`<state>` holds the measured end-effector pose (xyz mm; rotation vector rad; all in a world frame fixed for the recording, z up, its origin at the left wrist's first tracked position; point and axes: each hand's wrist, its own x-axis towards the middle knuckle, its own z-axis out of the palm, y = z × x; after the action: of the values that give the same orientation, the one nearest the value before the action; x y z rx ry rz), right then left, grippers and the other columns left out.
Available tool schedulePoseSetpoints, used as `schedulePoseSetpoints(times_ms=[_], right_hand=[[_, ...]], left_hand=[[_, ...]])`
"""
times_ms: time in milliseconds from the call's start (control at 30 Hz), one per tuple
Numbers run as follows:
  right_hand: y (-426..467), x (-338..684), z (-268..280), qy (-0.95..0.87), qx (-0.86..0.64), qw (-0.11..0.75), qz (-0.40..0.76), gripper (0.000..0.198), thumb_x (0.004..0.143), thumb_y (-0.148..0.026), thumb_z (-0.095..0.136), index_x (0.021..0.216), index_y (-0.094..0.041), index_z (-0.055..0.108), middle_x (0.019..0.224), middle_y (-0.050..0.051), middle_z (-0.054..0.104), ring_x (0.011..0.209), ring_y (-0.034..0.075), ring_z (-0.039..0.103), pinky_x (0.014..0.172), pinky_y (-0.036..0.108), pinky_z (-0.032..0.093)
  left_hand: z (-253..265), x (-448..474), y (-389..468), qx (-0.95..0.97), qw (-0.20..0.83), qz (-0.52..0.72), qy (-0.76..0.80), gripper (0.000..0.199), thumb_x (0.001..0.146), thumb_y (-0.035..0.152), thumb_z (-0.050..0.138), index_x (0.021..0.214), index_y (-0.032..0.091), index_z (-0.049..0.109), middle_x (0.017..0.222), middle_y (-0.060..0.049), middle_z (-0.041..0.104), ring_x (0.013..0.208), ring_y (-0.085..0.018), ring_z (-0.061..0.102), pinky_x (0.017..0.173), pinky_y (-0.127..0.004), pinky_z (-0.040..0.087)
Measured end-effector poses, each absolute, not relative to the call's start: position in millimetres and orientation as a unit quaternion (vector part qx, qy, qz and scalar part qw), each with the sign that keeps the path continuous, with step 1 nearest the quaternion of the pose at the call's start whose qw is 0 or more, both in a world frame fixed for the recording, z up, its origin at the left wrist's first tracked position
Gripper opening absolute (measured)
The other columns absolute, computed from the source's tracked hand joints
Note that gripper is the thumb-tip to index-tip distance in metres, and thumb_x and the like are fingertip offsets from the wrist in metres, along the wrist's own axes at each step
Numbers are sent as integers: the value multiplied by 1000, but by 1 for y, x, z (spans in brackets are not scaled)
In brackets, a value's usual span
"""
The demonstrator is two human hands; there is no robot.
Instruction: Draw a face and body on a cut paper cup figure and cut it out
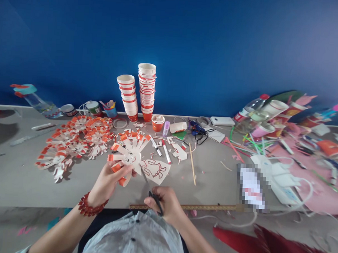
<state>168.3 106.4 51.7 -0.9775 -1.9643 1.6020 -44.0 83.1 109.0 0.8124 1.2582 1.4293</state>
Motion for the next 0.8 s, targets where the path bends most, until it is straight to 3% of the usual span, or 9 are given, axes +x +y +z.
schedulePoseSetpoints(times_ms=[200,333,467,800], right_hand=[[107,171,43,-716,-354,215,562,68,81,-82,51,54,-22,34,42,-4,36,40,7,31,40,25,17],[107,174,48,-665,-322,186,647,66,81,-79,56,55,-20,43,40,-2,45,37,7,37,39,22,23],[108,180,63,-622,-253,146,727,68,82,-78,54,54,-16,54,42,-1,51,33,5,33,36,20,23],[110,187,61,-591,-284,126,745,65,80,-76,59,52,-18,51,40,-1,51,30,5,29,32,21,18]], left_hand=[[112,-47,85,336,520,578,532,20,73,32,79,78,15,71,67,-3,71,63,-17,68,51,-21,50],[114,-50,86,358,523,548,545,21,74,33,78,71,14,71,66,-4,71,61,-16,66,49,-21,48],[115,-53,87,386,526,536,535,25,77,35,76,67,13,70,65,-5,70,60,-15,64,52,-21,49],[115,-55,87,402,521,525,539,27,78,39,75,68,14,70,64,-6,70,60,-16,63,52,-23,49]])
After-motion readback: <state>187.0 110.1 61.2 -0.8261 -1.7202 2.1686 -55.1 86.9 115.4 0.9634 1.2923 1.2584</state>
